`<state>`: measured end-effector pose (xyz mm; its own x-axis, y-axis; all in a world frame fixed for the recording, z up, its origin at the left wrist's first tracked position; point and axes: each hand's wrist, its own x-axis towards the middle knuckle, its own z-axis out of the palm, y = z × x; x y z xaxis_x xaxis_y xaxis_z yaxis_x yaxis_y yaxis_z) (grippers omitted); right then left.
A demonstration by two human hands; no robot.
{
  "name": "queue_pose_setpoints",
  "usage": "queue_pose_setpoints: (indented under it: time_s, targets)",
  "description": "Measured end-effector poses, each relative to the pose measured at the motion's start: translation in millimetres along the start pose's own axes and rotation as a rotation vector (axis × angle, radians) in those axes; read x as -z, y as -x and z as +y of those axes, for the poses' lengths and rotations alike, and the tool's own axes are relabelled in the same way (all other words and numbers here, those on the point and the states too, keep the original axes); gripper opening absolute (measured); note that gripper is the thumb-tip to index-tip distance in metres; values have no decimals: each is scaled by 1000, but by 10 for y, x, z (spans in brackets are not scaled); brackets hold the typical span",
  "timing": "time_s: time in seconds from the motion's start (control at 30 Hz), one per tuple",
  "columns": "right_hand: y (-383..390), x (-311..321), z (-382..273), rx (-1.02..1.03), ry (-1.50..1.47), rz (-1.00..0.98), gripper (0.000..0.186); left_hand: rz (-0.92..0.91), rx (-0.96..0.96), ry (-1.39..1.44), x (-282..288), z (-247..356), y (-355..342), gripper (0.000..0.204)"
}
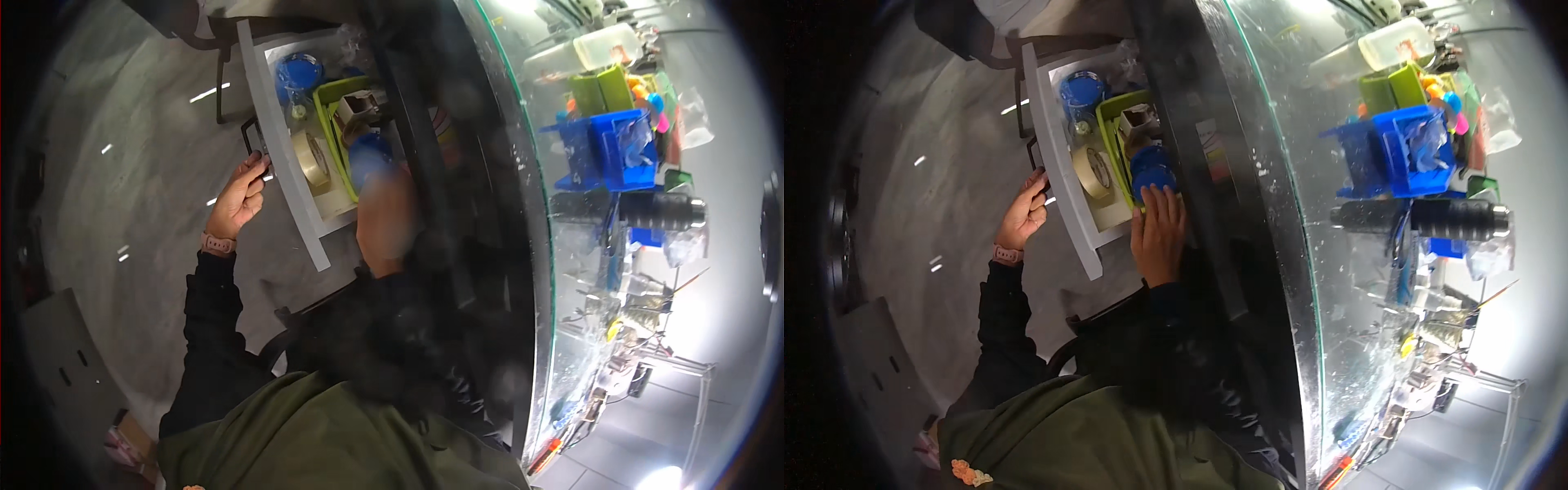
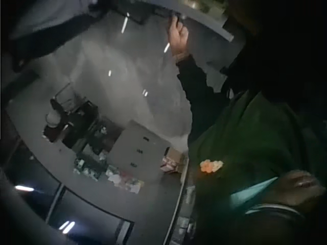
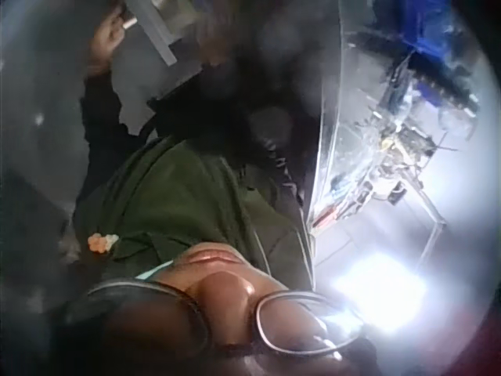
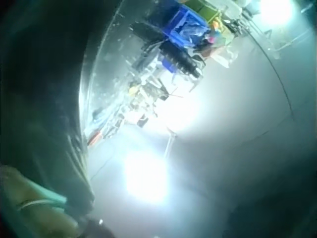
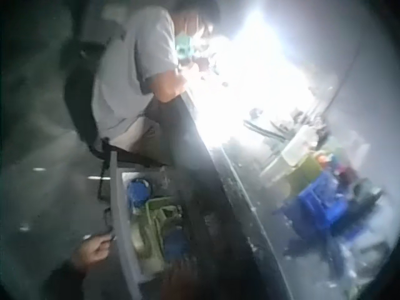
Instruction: The person scrapes excess material from a blue dental cast using a metal tool and then uses pliers to cut a wire near the cast before placing items into a drawer.
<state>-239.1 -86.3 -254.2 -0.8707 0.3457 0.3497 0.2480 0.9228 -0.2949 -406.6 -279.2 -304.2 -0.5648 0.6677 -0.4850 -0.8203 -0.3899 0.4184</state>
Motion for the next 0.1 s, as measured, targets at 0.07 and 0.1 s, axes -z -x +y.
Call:
queue_pose_setpoints:
  time_s: [0.07, 0.1]
  targets:
    - [32, 62, 18, -30, -21, -135, 35, 19, 14, -54, 2, 21, 25, 11]
    - [5, 103, 45, -32, -27, -271, 36, 24, 14, -84, -27, 44, 30, 13]
